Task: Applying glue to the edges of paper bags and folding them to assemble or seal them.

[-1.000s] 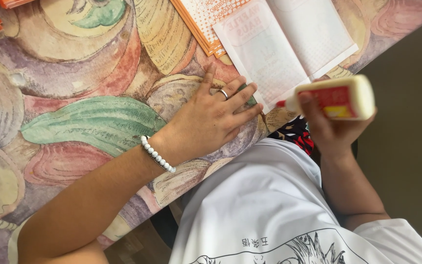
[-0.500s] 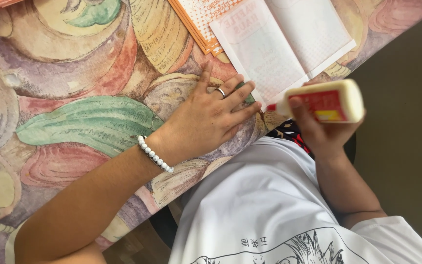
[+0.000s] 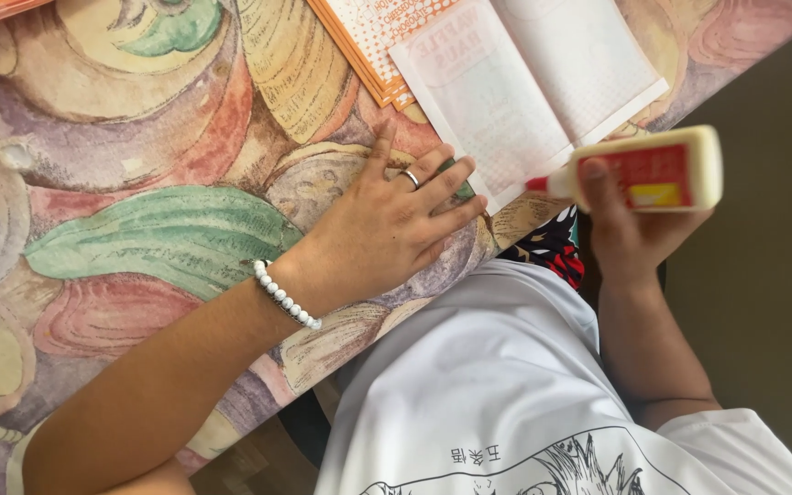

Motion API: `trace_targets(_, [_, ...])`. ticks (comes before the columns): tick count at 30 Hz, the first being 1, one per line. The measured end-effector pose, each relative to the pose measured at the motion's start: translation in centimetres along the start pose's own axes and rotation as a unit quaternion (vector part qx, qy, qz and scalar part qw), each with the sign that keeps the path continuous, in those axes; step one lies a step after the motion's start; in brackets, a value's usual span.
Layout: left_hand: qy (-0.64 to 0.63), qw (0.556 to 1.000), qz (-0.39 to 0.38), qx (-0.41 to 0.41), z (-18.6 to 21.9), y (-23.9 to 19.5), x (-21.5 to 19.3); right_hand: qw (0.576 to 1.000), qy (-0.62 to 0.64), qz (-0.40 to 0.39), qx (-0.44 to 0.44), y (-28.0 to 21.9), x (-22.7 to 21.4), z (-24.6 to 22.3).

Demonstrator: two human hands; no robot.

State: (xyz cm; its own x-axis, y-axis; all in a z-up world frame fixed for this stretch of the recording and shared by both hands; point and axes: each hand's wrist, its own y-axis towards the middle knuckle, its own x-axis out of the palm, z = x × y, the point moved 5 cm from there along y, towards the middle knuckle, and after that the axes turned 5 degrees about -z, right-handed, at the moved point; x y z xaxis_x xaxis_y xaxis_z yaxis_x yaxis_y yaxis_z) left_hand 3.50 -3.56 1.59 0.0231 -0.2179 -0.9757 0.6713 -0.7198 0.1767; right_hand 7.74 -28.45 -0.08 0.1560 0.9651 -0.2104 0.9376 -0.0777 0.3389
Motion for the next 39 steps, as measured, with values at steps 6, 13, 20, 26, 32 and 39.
trace_targets(6, [-0.016,1.0,-0.014,0.0,0.0,0.2,-0.3,0.994,-0.05,0.067,-0.07,2.4,-3.4,1.1])
trace_targets(13, [-0.008,1.0,-0.007,0.015,0.1,0.6,-1.0,0.991,-0.057,0.062,-0.105,3.3,-3.4,1.0])
trace_targets(20, [0.056,0.996,-0.066,0.007,1.8,4.0,-1.2,0.991,0.081,0.095,-0.054,4.5,-7.6,1.9])
trace_targets(26, [0.058,0.995,0.084,0.02,0.2,7.8,-3.5,0.985,0.126,0.092,0.068,4.9,-7.2,2.2])
trace_targets(32, [0.076,0.994,-0.024,0.071,-8.5,7.4,-1.8,0.975,0.157,0.09,0.132,5.1,-8.4,5.4])
trace_targets(39, [0.094,0.987,0.032,-0.13,-4.1,8.4,0.6,0.971,0.197,0.036,0.13,5.3,-7.3,6.2])
